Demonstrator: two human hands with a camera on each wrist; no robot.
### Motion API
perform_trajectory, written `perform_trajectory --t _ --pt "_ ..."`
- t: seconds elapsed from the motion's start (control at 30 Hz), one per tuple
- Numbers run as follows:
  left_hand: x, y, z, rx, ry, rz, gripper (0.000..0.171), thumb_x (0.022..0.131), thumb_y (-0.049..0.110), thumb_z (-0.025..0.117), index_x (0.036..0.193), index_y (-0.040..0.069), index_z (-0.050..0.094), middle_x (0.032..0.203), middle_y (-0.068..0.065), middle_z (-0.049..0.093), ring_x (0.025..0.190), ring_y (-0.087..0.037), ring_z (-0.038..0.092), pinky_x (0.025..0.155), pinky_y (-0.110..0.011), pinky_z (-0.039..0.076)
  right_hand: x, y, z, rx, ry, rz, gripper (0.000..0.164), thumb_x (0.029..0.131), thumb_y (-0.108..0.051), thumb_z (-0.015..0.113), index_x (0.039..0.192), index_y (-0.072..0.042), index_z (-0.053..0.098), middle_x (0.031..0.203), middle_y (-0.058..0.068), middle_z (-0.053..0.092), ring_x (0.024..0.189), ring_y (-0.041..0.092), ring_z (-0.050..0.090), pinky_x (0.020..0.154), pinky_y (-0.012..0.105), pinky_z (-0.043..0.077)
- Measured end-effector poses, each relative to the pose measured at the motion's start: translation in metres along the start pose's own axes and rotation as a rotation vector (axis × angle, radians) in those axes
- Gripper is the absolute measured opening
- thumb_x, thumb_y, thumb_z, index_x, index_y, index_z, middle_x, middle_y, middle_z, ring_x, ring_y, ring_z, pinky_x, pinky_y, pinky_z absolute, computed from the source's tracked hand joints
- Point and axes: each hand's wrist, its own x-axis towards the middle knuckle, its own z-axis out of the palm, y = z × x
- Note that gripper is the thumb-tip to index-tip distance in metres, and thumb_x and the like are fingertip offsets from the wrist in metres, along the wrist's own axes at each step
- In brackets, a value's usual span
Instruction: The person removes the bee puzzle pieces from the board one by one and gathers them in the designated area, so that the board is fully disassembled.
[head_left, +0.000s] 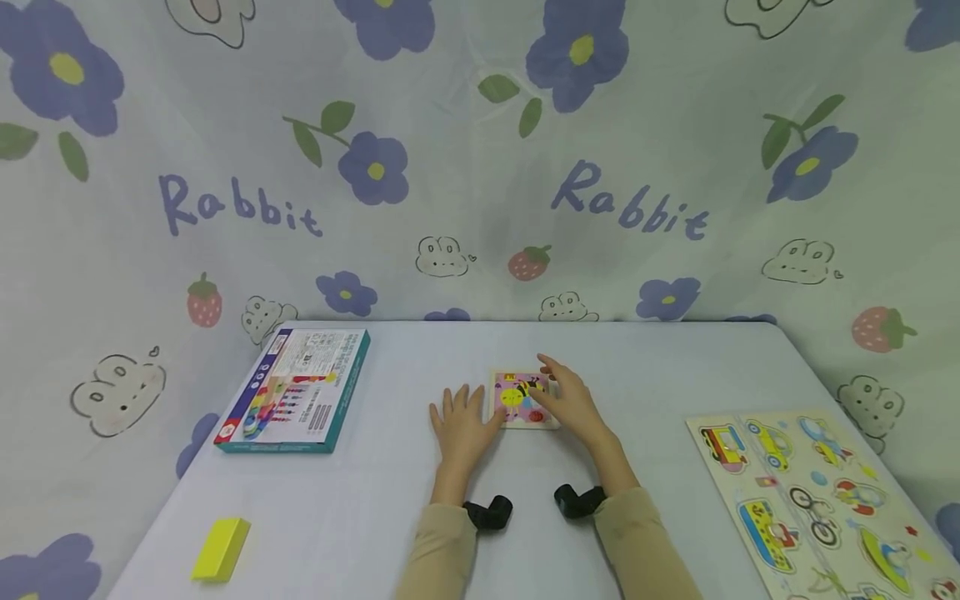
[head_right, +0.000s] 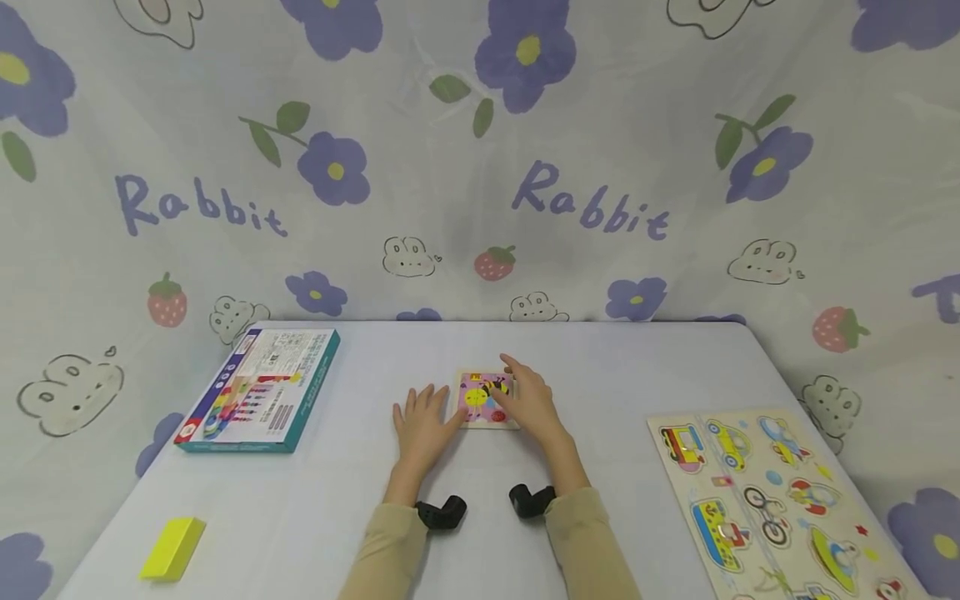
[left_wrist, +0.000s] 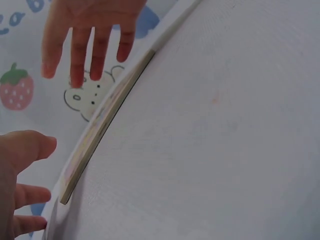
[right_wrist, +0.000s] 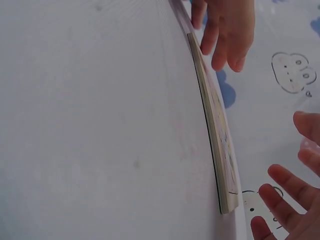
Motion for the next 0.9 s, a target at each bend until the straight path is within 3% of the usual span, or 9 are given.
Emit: perform_trajectory --t 0.23,0.6,0.9 --pt "0.000 0.000 0.001 -0.012 -0.004 0.010 0.054 0.084 0.047 0.058 0.126 0.013 0.058 0.137 -0.018 0.044 0.133 -0.045 0.025 0.104 -0.064 0.008 0.010 -0.002 0.004 -0.007 -0.028 -0.043 0.053 0.086 -0.020 0.065 0.134 -0.009 0.047 0.114 0.013 0.058 0.102 0.027 0.054 0.089 0.047 0.045" --pt "0.001 -0.002 0.000 0.012 -0.010 0.010 0.051 0.080 0.043 0.060 0.123 0.017 0.060 0.137 -0.017 0.044 0.133 -0.045 0.024 0.104 -0.065 0.007 0.031 -0.006 0.014 -0.072 -0.093 -0.094 0.038 0.084 -0.015 0.066 0.120 -0.008 0.060 0.102 0.009 0.061 0.090 0.023 0.055 0.083 0.041 0.047" --pt "0.000 -0.002 0.001 0.006 -0.017 0.011 0.053 0.077 0.040 0.063 0.124 0.016 0.059 0.138 -0.017 0.042 0.134 -0.044 0.022 0.104 -0.064 0.006 0.042 -0.007 0.021 -0.164 -0.132 -0.068 0.027 0.081 -0.019 0.070 0.107 -0.011 0.066 0.091 0.005 0.057 0.086 0.020 0.053 0.080 0.038 0.046"
